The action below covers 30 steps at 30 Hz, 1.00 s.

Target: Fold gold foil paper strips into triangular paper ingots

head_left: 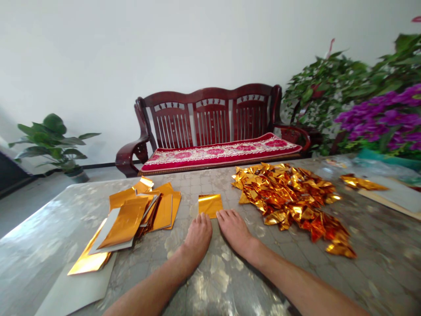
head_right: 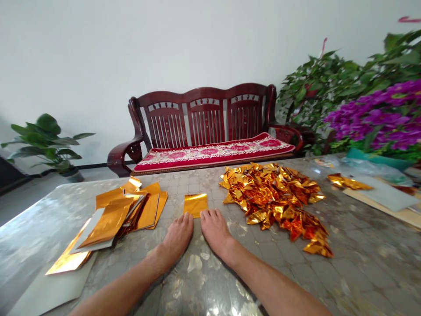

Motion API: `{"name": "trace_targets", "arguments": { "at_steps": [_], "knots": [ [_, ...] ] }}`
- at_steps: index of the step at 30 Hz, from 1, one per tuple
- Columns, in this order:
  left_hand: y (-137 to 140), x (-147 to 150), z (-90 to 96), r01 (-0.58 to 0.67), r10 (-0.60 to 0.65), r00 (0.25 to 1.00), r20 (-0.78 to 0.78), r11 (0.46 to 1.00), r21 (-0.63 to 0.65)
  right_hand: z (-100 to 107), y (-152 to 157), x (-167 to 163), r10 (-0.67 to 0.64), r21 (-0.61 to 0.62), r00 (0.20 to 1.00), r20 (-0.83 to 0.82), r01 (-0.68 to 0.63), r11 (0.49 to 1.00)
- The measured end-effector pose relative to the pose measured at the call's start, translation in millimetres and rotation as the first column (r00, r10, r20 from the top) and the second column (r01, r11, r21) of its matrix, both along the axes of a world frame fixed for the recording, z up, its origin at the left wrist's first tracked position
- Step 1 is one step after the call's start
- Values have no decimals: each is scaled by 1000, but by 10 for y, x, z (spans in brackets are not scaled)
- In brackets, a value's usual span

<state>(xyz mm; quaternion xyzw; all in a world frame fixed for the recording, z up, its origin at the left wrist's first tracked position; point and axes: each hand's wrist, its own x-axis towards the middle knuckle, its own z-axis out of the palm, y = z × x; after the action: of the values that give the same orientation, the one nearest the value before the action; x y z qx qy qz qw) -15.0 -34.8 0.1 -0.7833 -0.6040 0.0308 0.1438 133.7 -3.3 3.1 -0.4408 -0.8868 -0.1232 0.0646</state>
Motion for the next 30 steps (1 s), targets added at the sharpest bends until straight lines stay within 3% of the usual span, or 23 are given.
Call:
{"name": "trace_targets", "arguments": {
  "at_steps": [6,16,24,30],
  "knots": [
    [-38,-90,13,-23,22,999,49,1000,12,43,-36,77,-34,-39,998,-56,32,999],
    [-59,-161,56,-9,9,1000,-8,999,-33,47,-26,141,-53,-77,998,-39,50,996],
    [-187,-58,151,28,-34,998,-47,991,-134,99,254,213,-165,-160,967,-193,135,978],
    [-276,41,147,55,-55,998,3,995,-81,56,288,115,-289,-198,897,-335,233,952]
  ]
}}
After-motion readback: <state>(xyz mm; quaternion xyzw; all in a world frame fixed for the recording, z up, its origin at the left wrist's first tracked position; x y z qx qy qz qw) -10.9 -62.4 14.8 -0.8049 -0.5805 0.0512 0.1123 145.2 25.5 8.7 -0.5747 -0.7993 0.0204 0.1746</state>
